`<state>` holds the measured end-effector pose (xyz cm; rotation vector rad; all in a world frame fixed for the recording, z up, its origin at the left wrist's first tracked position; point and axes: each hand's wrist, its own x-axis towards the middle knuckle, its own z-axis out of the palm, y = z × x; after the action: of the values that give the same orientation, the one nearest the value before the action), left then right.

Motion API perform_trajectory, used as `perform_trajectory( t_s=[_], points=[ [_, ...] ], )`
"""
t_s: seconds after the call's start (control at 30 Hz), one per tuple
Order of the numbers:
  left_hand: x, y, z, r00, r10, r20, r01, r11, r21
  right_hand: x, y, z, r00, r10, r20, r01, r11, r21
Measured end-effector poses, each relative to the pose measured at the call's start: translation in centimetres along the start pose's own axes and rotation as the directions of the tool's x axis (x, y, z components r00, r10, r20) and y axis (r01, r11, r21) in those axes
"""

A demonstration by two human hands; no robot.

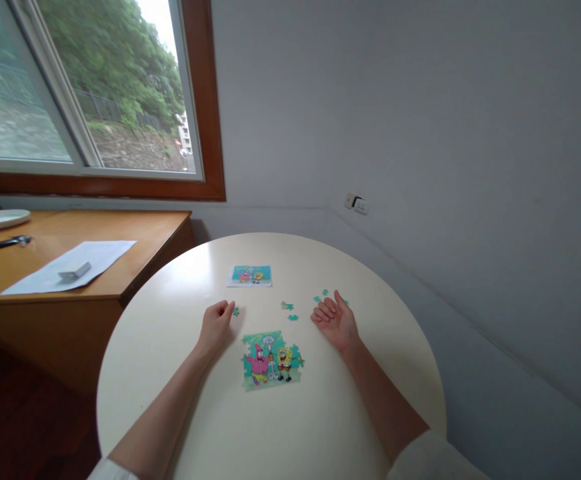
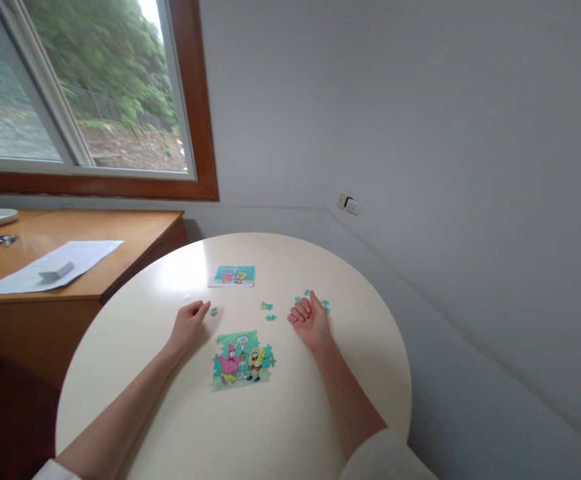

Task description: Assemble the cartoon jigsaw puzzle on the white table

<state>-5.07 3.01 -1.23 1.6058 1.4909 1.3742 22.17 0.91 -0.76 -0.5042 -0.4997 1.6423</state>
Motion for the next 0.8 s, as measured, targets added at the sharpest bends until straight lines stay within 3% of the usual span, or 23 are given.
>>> perform_trajectory(
  t_s=[0.23,0.47,0.67,0.8],
  points=[
    [-0.1,0.1,0.0,1.000,-0.017,-0.002,0.017,1.000,-0.024,0.0,0.0,0.0,1.000,-0.005,0.021,0.005,1.000,-0.018],
    [-0.1,0.3,0.0,1.000,-0.011,-0.006,0.011,1.000,-0.018,0.2,-0.9,-1.3,0.993,-0.109,-0.040,0.106,0.992,-0.071],
    [-0.1,0.1,0.1,1.000,-0.021,-0.010,0.021,0.999,-0.027,-0.1,-3.3,-2.7,0.935,-0.326,-0.137,0.322,0.945,-0.049],
    [0.0,-0.1,0.2,1.000,-0.027,-0.002,0.027,0.999,-0.029,-0.1,-4.0,-3.5,0.897,-0.402,-0.184,0.389,0.915,-0.106]
  ],
)
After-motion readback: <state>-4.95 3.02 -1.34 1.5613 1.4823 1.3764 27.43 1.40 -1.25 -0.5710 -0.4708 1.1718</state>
